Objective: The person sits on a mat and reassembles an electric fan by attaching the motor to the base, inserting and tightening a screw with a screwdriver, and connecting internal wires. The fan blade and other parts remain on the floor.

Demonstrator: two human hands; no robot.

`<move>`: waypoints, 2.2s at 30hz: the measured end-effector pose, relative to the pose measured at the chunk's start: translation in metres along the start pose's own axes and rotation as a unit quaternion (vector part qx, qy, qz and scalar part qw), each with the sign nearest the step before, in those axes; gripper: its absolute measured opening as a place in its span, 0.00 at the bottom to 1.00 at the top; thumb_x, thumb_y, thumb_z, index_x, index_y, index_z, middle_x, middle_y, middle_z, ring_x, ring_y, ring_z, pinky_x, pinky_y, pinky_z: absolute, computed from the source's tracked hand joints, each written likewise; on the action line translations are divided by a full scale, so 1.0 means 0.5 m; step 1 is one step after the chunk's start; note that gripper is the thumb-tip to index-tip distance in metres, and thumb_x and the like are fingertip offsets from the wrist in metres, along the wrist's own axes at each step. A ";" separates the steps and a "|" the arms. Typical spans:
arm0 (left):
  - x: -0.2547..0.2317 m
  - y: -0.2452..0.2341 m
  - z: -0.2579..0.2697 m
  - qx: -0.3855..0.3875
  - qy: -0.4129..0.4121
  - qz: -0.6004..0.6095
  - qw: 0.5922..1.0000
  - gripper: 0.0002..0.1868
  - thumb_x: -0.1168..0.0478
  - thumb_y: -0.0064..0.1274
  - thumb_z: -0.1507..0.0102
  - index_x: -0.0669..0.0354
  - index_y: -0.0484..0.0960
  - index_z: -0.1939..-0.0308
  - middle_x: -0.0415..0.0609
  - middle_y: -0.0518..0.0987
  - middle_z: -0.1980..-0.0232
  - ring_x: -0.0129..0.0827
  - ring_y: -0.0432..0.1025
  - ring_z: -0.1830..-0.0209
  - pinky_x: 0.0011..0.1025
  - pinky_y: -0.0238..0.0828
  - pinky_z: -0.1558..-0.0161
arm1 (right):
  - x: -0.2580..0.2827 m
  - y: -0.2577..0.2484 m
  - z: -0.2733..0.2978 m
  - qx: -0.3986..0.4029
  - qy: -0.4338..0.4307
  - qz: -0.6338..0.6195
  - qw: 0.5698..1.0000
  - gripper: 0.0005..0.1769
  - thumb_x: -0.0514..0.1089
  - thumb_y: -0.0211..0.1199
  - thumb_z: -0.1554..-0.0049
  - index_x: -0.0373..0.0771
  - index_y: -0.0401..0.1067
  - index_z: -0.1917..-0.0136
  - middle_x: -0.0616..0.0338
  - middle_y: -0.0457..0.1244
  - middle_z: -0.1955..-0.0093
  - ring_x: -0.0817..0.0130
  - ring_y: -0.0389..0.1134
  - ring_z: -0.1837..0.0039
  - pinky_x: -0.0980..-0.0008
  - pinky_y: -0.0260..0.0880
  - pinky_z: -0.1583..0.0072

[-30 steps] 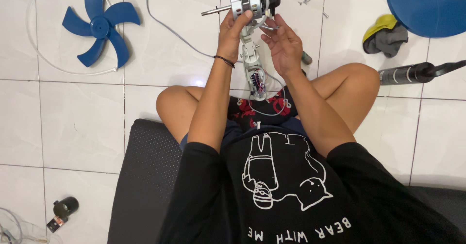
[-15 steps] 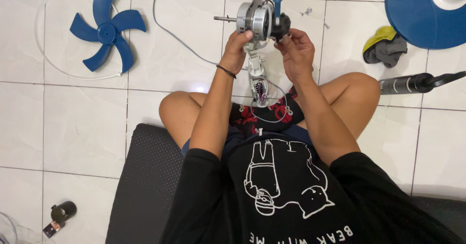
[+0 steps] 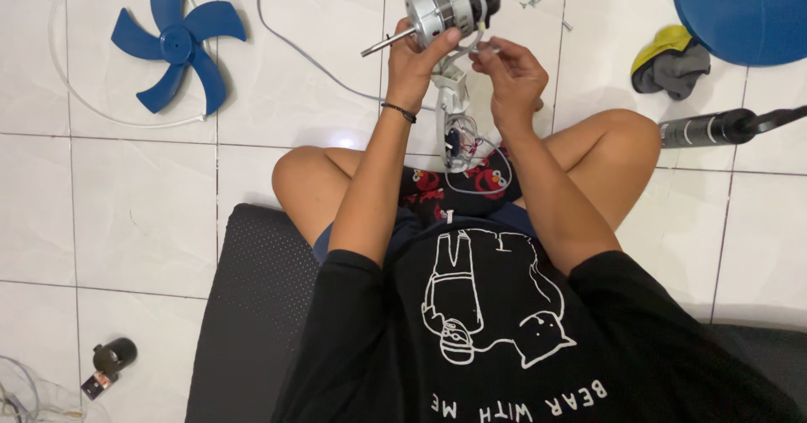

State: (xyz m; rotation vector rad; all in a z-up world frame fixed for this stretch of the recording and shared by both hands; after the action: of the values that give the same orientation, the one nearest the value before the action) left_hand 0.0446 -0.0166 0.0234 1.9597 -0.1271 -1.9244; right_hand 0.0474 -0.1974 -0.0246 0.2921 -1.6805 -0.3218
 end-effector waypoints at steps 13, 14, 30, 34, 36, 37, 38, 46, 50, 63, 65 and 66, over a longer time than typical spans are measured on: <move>-0.005 0.027 0.018 -0.139 0.021 -0.157 0.977 0.45 0.41 0.72 0.50 0.70 0.66 0.46 0.56 0.77 0.50 0.35 0.77 0.53 0.27 0.77 0.55 | -0.086 0.038 -0.025 -0.005 0.152 -0.121 0.981 0.22 0.50 0.52 0.31 0.35 0.67 0.30 0.59 0.68 0.49 0.71 0.71 0.52 0.74 0.66 0.56; 0.002 0.026 0.017 -0.123 0.027 -0.142 0.982 0.46 0.42 0.73 0.50 0.70 0.64 0.44 0.56 0.76 0.49 0.36 0.76 0.52 0.28 0.77 0.54 | -0.094 0.036 -0.018 -0.010 0.193 -0.098 0.976 0.22 0.51 0.51 0.31 0.36 0.68 0.31 0.60 0.68 0.54 0.71 0.71 0.55 0.76 0.61 0.60; -0.058 -0.096 -0.024 0.166 -0.098 0.144 0.971 0.37 0.50 0.55 0.34 0.62 0.60 0.26 0.56 0.77 0.38 0.39 0.72 0.37 0.36 0.72 0.36 | -0.082 0.075 -0.006 0.043 0.239 -0.149 0.959 0.15 0.50 0.57 0.32 0.36 0.75 0.44 0.62 0.67 0.60 0.78 0.61 0.65 0.76 0.60 0.63; -0.085 -0.074 -0.038 0.132 -0.151 0.121 0.972 0.41 0.34 0.46 0.32 0.69 0.75 0.32 0.56 0.76 0.44 0.39 0.75 0.43 0.35 0.76 0.42 | -0.068 0.091 0.012 0.049 0.259 -0.136 0.955 0.16 0.51 0.57 0.32 0.37 0.75 0.45 0.62 0.66 0.63 0.77 0.62 0.66 0.76 0.61 0.63; -0.095 -0.055 -0.032 0.125 -0.165 0.107 0.973 0.37 0.38 0.51 0.34 0.68 0.76 0.36 0.57 0.78 0.44 0.39 0.76 0.46 0.36 0.77 0.45 | -0.063 0.095 0.018 0.057 0.258 -0.131 0.955 0.16 0.52 0.56 0.32 0.38 0.75 0.45 0.63 0.66 0.63 0.78 0.62 0.67 0.77 0.61 0.64; -0.099 -0.047 -0.026 0.122 -0.171 0.100 0.973 0.35 0.40 0.54 0.34 0.67 0.76 0.37 0.57 0.79 0.45 0.40 0.76 0.47 0.36 0.77 0.46 | -0.060 0.095 0.022 0.061 0.257 -0.129 0.956 0.17 0.52 0.55 0.32 0.38 0.75 0.44 0.64 0.66 0.64 0.79 0.61 0.68 0.77 0.60 0.65; -0.106 -0.041 -0.019 0.126 -0.161 0.093 0.974 0.34 0.41 0.54 0.34 0.68 0.76 0.37 0.56 0.79 0.45 0.39 0.76 0.47 0.35 0.76 0.45 | -0.057 0.095 0.025 0.065 0.256 -0.125 0.956 0.18 0.53 0.54 0.31 0.38 0.75 0.43 0.66 0.66 0.64 0.80 0.61 0.68 0.78 0.59 0.65; -0.120 -0.026 0.018 0.086 -0.122 0.041 0.988 0.32 0.50 0.62 0.37 0.67 0.72 0.37 0.50 0.78 0.47 0.32 0.74 0.49 0.29 0.73 0.48 | -0.016 0.104 0.027 0.090 0.193 -0.080 0.974 0.12 0.41 0.56 0.32 0.35 0.72 0.38 0.67 0.66 0.61 0.82 0.60 0.68 0.79 0.59 0.65; -0.120 -0.030 0.032 0.029 -0.111 0.009 0.993 0.29 0.51 0.61 0.37 0.68 0.73 0.41 0.50 0.79 0.49 0.31 0.76 0.51 0.28 0.75 0.50 | 0.012 0.117 0.022 0.083 0.181 -0.057 0.978 0.17 0.39 0.57 0.32 0.34 0.71 0.31 0.67 0.65 0.61 0.84 0.58 0.68 0.80 0.56 0.66; -0.160 -0.050 0.056 0.131 -0.145 0.066 0.978 0.29 0.50 0.52 0.31 0.70 0.73 0.35 0.53 0.79 0.45 0.34 0.76 0.48 0.31 0.75 0.46 | -0.068 0.142 0.012 0.127 0.178 -0.096 0.971 0.14 0.33 0.52 0.30 0.27 0.73 0.35 0.54 0.67 0.54 0.72 0.66 0.60 0.70 0.69 0.60; -0.163 -0.060 0.049 0.149 -0.148 0.052 0.976 0.33 0.49 0.53 0.32 0.72 0.72 0.32 0.54 0.79 0.42 0.35 0.75 0.44 0.31 0.73 0.42 | -0.066 0.144 0.018 0.130 0.203 -0.196 0.951 0.13 0.33 0.51 0.28 0.26 0.70 0.35 0.51 0.69 0.47 0.68 0.72 0.53 0.68 0.75 0.53; -0.163 -0.066 0.044 0.160 -0.151 0.049 0.974 0.34 0.49 0.54 0.33 0.72 0.70 0.31 0.55 0.78 0.41 0.36 0.75 0.43 0.31 0.73 0.41 | -0.060 0.141 0.020 0.124 0.218 -0.207 0.946 0.14 0.33 0.50 0.30 0.28 0.69 0.34 0.52 0.68 0.46 0.68 0.73 0.51 0.67 0.78 0.51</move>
State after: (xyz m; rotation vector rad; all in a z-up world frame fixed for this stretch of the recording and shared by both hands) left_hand 0.0122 0.0361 0.0896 1.7873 -0.6406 -2.2339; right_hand 0.0409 -0.1203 -0.0271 0.8482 -1.2086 -0.3264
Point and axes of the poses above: each hand's wrist, its own z-axis away from the middle knuckle, its own y-axis out of the palm, x = y × z, the point moved 4 cm from there along -z, towards the middle knuckle
